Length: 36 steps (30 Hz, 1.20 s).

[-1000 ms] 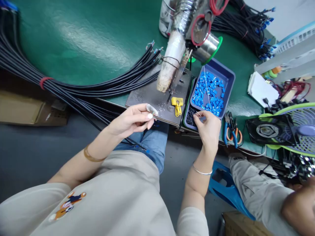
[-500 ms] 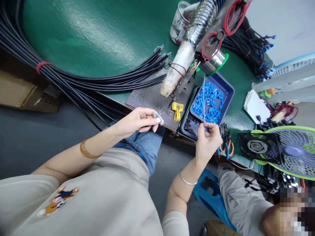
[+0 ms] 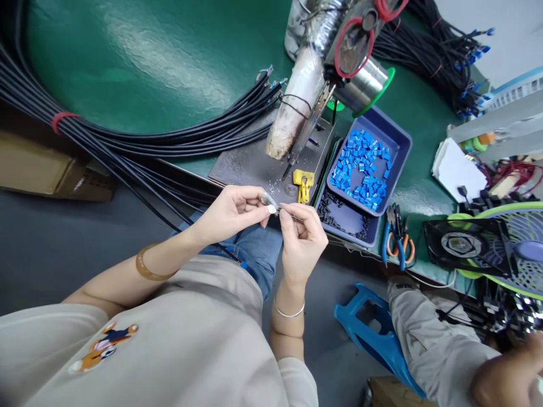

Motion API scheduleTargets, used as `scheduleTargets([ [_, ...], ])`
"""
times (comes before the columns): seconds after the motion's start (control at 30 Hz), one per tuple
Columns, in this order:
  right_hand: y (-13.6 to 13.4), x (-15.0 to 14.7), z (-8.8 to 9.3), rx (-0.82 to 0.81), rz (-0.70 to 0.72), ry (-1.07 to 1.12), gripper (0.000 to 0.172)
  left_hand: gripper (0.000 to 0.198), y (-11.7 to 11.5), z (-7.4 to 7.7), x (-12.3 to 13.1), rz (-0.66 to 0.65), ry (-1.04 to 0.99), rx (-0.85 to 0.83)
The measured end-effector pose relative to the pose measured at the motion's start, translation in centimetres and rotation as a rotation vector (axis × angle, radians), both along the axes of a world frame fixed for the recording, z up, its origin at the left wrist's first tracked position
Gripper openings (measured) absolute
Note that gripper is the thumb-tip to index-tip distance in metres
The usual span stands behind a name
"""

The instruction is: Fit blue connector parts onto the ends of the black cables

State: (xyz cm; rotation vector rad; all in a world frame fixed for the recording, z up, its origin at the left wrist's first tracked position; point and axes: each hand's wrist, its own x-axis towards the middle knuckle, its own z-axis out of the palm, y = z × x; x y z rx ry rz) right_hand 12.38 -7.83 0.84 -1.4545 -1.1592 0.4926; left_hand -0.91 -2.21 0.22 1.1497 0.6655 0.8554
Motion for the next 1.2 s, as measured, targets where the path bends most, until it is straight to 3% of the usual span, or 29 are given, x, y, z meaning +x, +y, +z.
scheduleTargets([
  [0.43, 0.3, -0.3, -0.4, 0.039, 0.008, 0.067, 0.002, 0.017, -0.2, -1.0, -0.1, 0.020, 0.032, 0.126],
  [0.63, -0.4, 0.6, 0.8, -0.044, 0.067, -0.184, 0.004, 0.006, -0.3, -1.1, -0.1, 0.004, 0.116, 0.186],
  [0.77, -0.9, 1.3, 1.4, -0.149, 0.169, -0.282, 0.011, 0.013, -0.1, -1.1, -0.4, -0.067, 0.117, 0.117],
  [0.87, -1.0, 1.5, 1.3, -0.107, 0.046, -0.172, 0.020, 0.015, 0.1, -0.8, -0.7, -0.140, 0.074, 0.058],
  [0.97, -1.0, 1.8, 1.0, -0.031, -0.054, -0.130, 0.011, 0.013, 0.2, -0.6, -0.8, -0.169, 0.016, 0.037],
  [1.2, -0.9, 1.8, 0.7, -0.099, 0.142, -0.131, 0.004, 0.009, 0.2, -0.6, -0.6, -0.125, -0.096, -0.066],
])
